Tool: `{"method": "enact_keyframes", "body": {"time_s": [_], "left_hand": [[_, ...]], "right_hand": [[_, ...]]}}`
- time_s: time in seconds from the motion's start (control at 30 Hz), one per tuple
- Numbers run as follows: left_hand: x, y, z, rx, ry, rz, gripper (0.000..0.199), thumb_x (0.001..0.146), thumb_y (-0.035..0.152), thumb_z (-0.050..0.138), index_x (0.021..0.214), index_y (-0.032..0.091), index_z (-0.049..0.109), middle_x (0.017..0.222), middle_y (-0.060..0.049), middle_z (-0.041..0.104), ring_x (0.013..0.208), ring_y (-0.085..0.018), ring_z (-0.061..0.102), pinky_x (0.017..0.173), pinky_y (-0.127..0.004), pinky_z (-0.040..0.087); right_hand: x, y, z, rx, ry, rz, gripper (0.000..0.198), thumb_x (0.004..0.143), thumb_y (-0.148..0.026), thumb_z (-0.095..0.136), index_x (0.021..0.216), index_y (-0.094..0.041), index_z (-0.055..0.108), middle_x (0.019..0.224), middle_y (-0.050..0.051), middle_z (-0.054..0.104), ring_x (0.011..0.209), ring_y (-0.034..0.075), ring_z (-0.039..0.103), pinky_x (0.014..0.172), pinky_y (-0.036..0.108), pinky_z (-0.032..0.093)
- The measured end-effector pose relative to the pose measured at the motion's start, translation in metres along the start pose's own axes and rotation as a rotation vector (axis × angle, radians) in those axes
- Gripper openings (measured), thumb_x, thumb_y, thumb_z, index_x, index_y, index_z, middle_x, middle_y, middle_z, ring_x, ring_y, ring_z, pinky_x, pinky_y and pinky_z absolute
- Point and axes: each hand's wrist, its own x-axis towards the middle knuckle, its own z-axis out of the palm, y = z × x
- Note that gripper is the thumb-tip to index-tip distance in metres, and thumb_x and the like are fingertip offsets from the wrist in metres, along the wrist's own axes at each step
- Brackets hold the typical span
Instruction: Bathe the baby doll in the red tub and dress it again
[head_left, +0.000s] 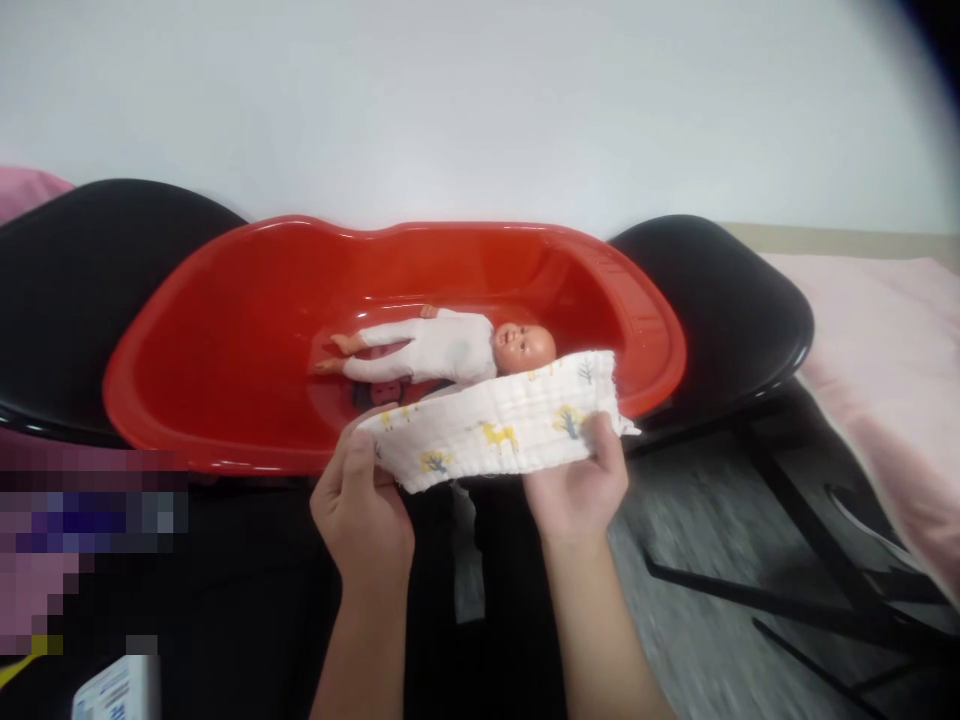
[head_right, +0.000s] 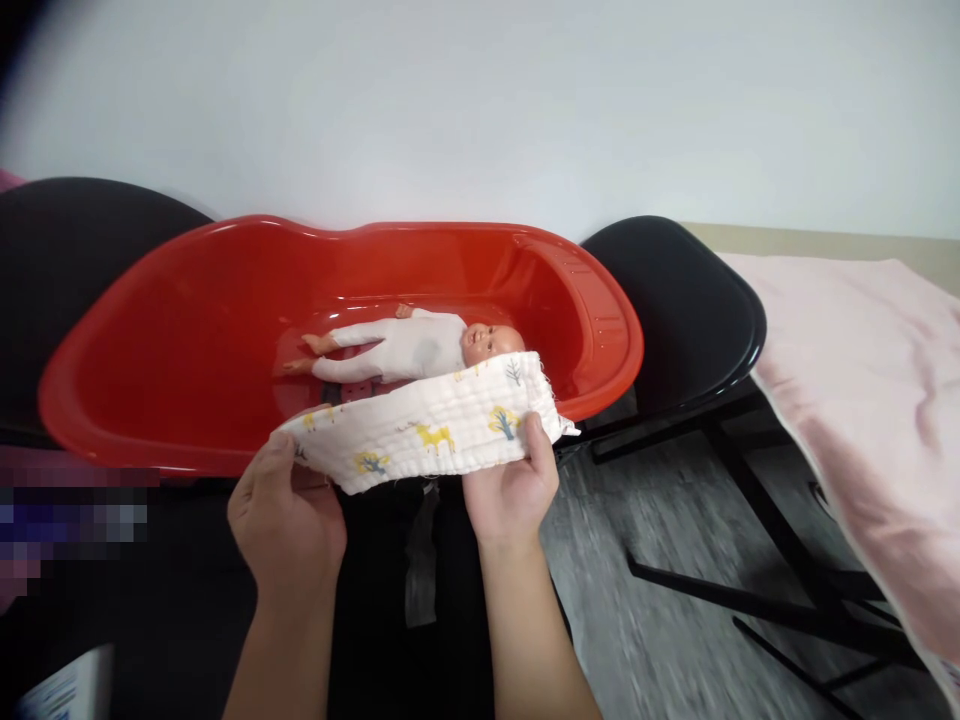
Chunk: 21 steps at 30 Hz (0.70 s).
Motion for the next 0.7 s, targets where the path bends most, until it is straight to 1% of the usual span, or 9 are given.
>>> {"method": "enact_keyframes", "body": {"time_s": [0.1, 0.2, 0.27, 0.33, 0.47, 0.57, 0.63, 0.7], "left_hand": [[0.003, -0.001, 0.0, -0.002, 0.105, 0.058, 0.014, 0.084, 0.029, 0.071, 0.083, 0.015, 0.073, 0.082, -0.001, 0.07, 0.083, -0.016, 0.067, 0.078, -0.028, 0.056], [0.006, -0.002, -0.002, 0.007, 0.186, 0.1, 0.014, 0.081, 0.029, 0.075, 0.082, 0.015, 0.072, 0.077, 0.002, 0.067, 0.077, -0.013, 0.064, 0.075, -0.026, 0.055], [0.008, -0.002, -0.003, 0.01, 0.196, 0.105, 0.014, 0.08, 0.029, 0.075, 0.082, 0.015, 0.071, 0.076, 0.002, 0.066, 0.075, -0.012, 0.063, 0.074, -0.025, 0.055], [0.009, -0.002, -0.004, 0.01, 0.198, 0.097, 0.016, 0.081, 0.03, 0.075, 0.082, 0.014, 0.071, 0.077, 0.002, 0.065, 0.074, -0.012, 0.062, 0.073, -0.024, 0.054], [0.009, -0.002, -0.005, 0.035, 0.199, 0.098, 0.018, 0.081, 0.031, 0.074, 0.084, 0.013, 0.07, 0.079, 0.001, 0.064, 0.077, -0.013, 0.062, 0.076, -0.026, 0.053], [0.01, -0.003, -0.006, 0.071, 0.189, 0.126, 0.018, 0.083, 0.032, 0.072, 0.083, 0.014, 0.068, 0.078, 0.002, 0.062, 0.077, -0.013, 0.062, 0.077, -0.027, 0.053], [0.011, -0.004, -0.006, 0.063, 0.192, 0.146, 0.019, 0.083, 0.032, 0.072, 0.08, 0.015, 0.066, 0.076, 0.002, 0.06, 0.077, -0.013, 0.061, 0.078, -0.026, 0.052], [0.011, -0.005, -0.006, 0.046, 0.197, 0.153, 0.024, 0.085, 0.035, 0.07, 0.075, 0.015, 0.064, 0.073, 0.003, 0.058, 0.076, -0.012, 0.059, 0.077, -0.025, 0.051]], "right_hand": [[-0.001, 0.003, 0.0, -0.117, 0.042, -0.057, 0.045, 0.086, -0.035, 0.062, 0.128, -0.023, 0.062, 0.128, 0.007, 0.065, 0.125, 0.025, 0.057, 0.113, 0.052, 0.039], [-0.001, 0.007, -0.002, -0.312, 0.121, -0.21, 0.052, 0.077, -0.026, 0.072, 0.128, -0.021, 0.06, 0.123, 0.008, 0.067, 0.115, 0.023, 0.063, 0.108, 0.049, 0.045], [-0.001, 0.009, -0.004, -0.438, 0.181, -0.326, 0.054, 0.074, -0.024, 0.076, 0.126, -0.022, 0.06, 0.123, 0.007, 0.066, 0.11, 0.022, 0.064, 0.104, 0.046, 0.048], [-0.001, 0.009, -0.005, -0.536, 0.22, -0.403, 0.053, 0.071, -0.024, 0.078, 0.121, -0.023, 0.063, 0.123, 0.006, 0.066, 0.108, 0.02, 0.064, 0.101, 0.044, 0.05], [-0.003, 0.007, -0.007, -0.705, 0.252, -0.462, 0.04, 0.072, -0.028, 0.078, 0.111, -0.021, 0.07, 0.115, 0.006, 0.069, 0.102, 0.02, 0.065, 0.095, 0.041, 0.052], [-0.004, 0.004, -0.01, -0.789, 0.247, -0.482, 0.033, 0.074, -0.03, 0.076, 0.105, -0.02, 0.073, 0.11, 0.006, 0.07, 0.098, 0.021, 0.066, 0.092, 0.041, 0.052], [-0.004, 0.001, -0.012, -0.842, 0.199, -0.496, 0.027, 0.076, -0.028, 0.074, 0.101, -0.021, 0.074, 0.107, 0.005, 0.071, 0.098, 0.02, 0.066, 0.093, 0.04, 0.052], [-0.004, -0.003, -0.013, -0.929, 0.132, -0.499, 0.021, 0.078, -0.024, 0.07, 0.098, -0.022, 0.075, 0.104, 0.004, 0.071, 0.098, 0.019, 0.065, 0.093, 0.038, 0.051]]}}
